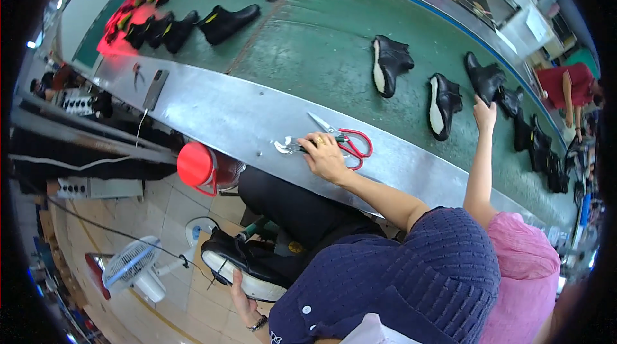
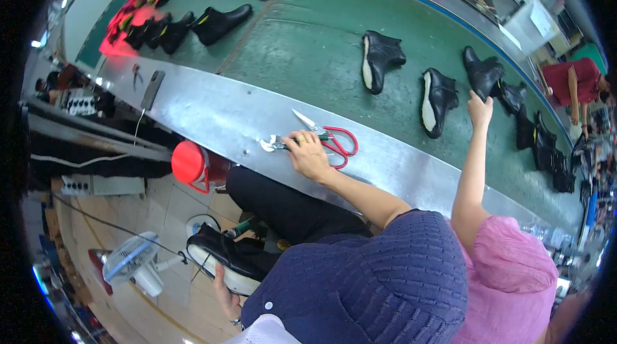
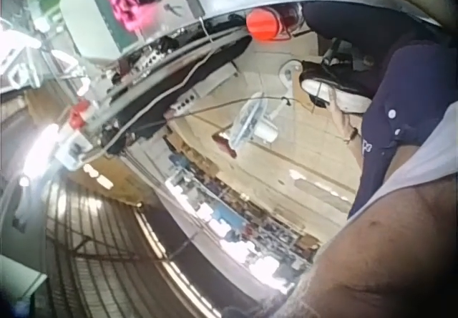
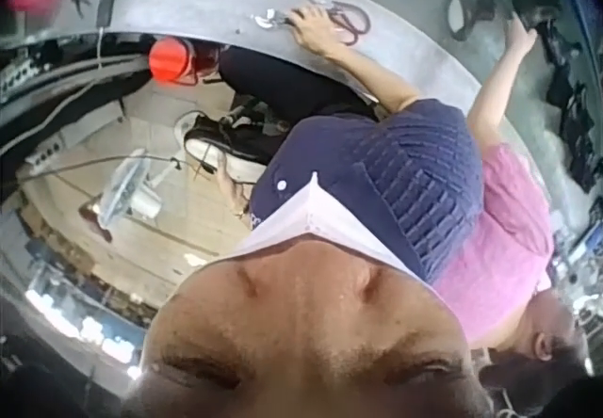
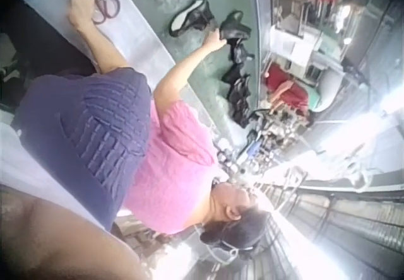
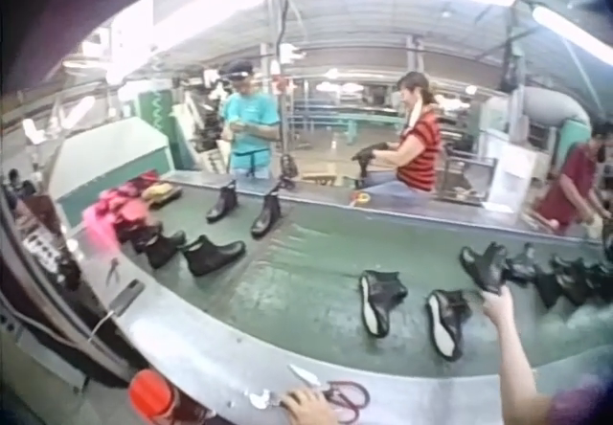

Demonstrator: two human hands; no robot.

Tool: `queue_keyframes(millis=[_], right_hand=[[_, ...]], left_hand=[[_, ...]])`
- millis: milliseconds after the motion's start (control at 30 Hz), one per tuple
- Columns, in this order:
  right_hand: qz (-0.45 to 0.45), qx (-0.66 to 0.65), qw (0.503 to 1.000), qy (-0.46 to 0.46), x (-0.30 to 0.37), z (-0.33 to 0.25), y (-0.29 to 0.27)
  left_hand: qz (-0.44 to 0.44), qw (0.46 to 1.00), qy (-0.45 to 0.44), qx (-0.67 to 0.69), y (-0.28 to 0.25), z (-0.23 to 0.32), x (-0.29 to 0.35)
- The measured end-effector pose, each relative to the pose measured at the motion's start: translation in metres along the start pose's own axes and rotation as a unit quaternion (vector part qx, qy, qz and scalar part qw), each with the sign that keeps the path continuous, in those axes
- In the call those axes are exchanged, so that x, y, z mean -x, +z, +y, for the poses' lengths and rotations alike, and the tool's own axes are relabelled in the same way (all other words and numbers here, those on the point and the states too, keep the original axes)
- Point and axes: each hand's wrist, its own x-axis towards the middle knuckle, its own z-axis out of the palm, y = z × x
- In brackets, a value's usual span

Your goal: Trimming excess material and inspecting the assembly of shoes on a production line.

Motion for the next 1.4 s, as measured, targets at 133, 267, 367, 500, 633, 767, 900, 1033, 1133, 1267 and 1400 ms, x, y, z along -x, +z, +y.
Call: queue_keyframes(millis=[133,267,367,500,633,767,900,1033,1133,1267,1400], right_hand=[[0.017,-0.001,0.999,-0.031,-0.002,0.004,-0.001],[-0.005,-0.017,1.000,-0.026,0.002,0.008,0.002],[-0.063,0.026,0.997,-0.028,-0.004,0.009,0.007],[-0.166,0.024,0.985,-0.041,-0.025,-0.002,0.002],[-0.336,-0.351,0.830,0.275,-0.039,-0.036,-0.022],[-0.373,-0.354,0.820,0.252,-0.015,-0.068,-0.045],[-0.403,-0.416,0.754,0.309,0.014,-0.075,-0.039],[-0.356,-0.456,0.727,0.370,0.029,-0.062,-0.024],[-0.278,-0.511,0.709,0.398,0.025,-0.043,-0.013],[-0.130,-0.446,0.841,0.278,0.018,-0.018,0.001],[-0.116,-0.372,0.884,0.259,0.023,-0.006,0.008]], left_hand=[[0.056,0.998,-0.025,0.011,0.002,0.003,-0.001],[0.058,0.996,-0.033,0.058,-0.006,0.002,0.012],[0.015,0.994,-0.017,0.106,-0.010,-0.002,0.017],[0.052,0.993,-0.057,0.088,-0.004,-0.009,0.002],[0.047,0.998,0.012,0.046,0.015,-0.020,-0.006],[0.033,0.997,0.025,0.065,0.020,-0.025,0.000],[0.058,0.985,0.120,-0.107,0.015,-0.014,0.015],[0.125,0.924,0.354,-0.072,0.011,0.038,0.051],[0.041,0.850,0.521,-0.064,0.009,0.092,0.093],[-0.106,0.755,0.642,-0.080,0.043,0.122,0.083],[-0.277,0.717,0.636,-0.070,0.104,0.126,0.059]])
